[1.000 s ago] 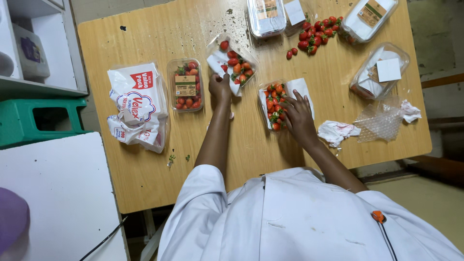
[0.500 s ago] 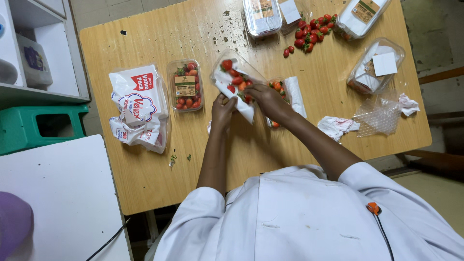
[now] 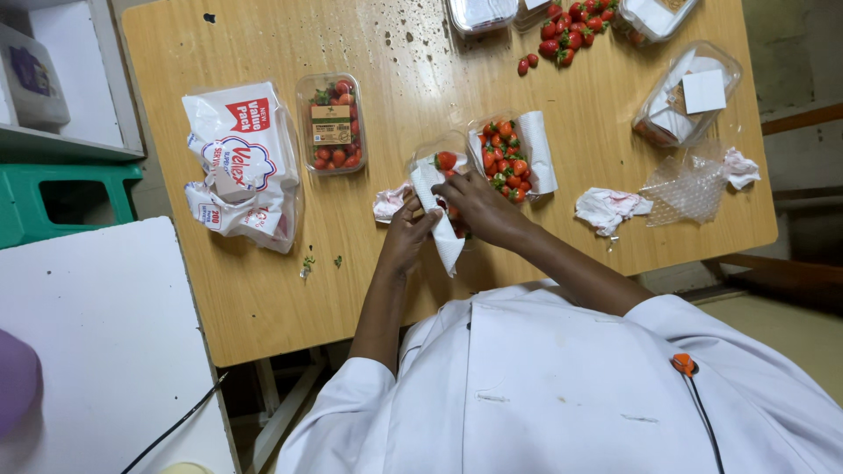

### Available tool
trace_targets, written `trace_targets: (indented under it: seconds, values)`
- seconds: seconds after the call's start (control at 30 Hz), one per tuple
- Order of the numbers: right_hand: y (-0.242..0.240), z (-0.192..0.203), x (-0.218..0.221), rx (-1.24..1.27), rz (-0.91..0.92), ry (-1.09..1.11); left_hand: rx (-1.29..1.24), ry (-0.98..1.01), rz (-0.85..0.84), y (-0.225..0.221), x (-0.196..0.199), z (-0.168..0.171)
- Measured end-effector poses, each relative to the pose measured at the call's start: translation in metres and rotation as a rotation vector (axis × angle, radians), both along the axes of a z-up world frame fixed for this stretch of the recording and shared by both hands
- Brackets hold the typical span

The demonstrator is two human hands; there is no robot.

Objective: The person sorts strawberries by hand, picking up loose strawberries from the table and placing them into plastic containers before closing the lids.

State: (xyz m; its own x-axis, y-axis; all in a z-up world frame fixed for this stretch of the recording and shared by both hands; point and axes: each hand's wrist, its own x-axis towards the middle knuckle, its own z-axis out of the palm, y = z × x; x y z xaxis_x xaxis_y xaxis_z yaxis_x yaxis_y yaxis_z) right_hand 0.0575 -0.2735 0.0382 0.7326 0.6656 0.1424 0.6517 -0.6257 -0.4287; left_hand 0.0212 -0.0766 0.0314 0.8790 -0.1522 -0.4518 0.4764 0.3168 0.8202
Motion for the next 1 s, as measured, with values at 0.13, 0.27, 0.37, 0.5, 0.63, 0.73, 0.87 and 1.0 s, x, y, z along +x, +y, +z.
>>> trace_targets:
  seconds: [0.13,0.27,0.37,0.5,0.63,0.73,0.87,1.0]
  values:
    - [-0.004,0.006,-0.015,0.09,-0.035,0.099,-0.05,0.083,0.008,0.0,-0.017,-0.004]
    - [-0.011,-0.005,-0.028,0.133,-0.043,0.235,-0.067,0.122,0.023,0.001,-0.033,-0.011]
    - [-0.008,-0.012,-0.038,0.112,-0.051,0.172,-0.086,0.119,0.011,-0.004,-0.038,-0.01]
    - [-0.018,-0.022,-0.036,0.151,-0.128,0.188,-0.094,0.102,0.033,-0.009,-0.036,-0.011]
    - [-0.035,-0.009,-0.024,0.476,-0.455,0.43,-0.087,0.101,0.074,-0.007,-0.033,-0.017]
    - [-0.058,-0.002,0.002,0.618,-0.659,0.461,-0.065,0.103,0.088,-0.002,-0.03,-0.024]
    - [-0.086,-0.01,0.034,0.414,-0.924,0.437,-0.051,0.11,0.091,0.007,-0.028,-0.026]
    - [-0.105,-0.049,0.044,0.296,-0.977,0.443,-0.055,0.105,0.122,0.014,-0.025,-0.019]
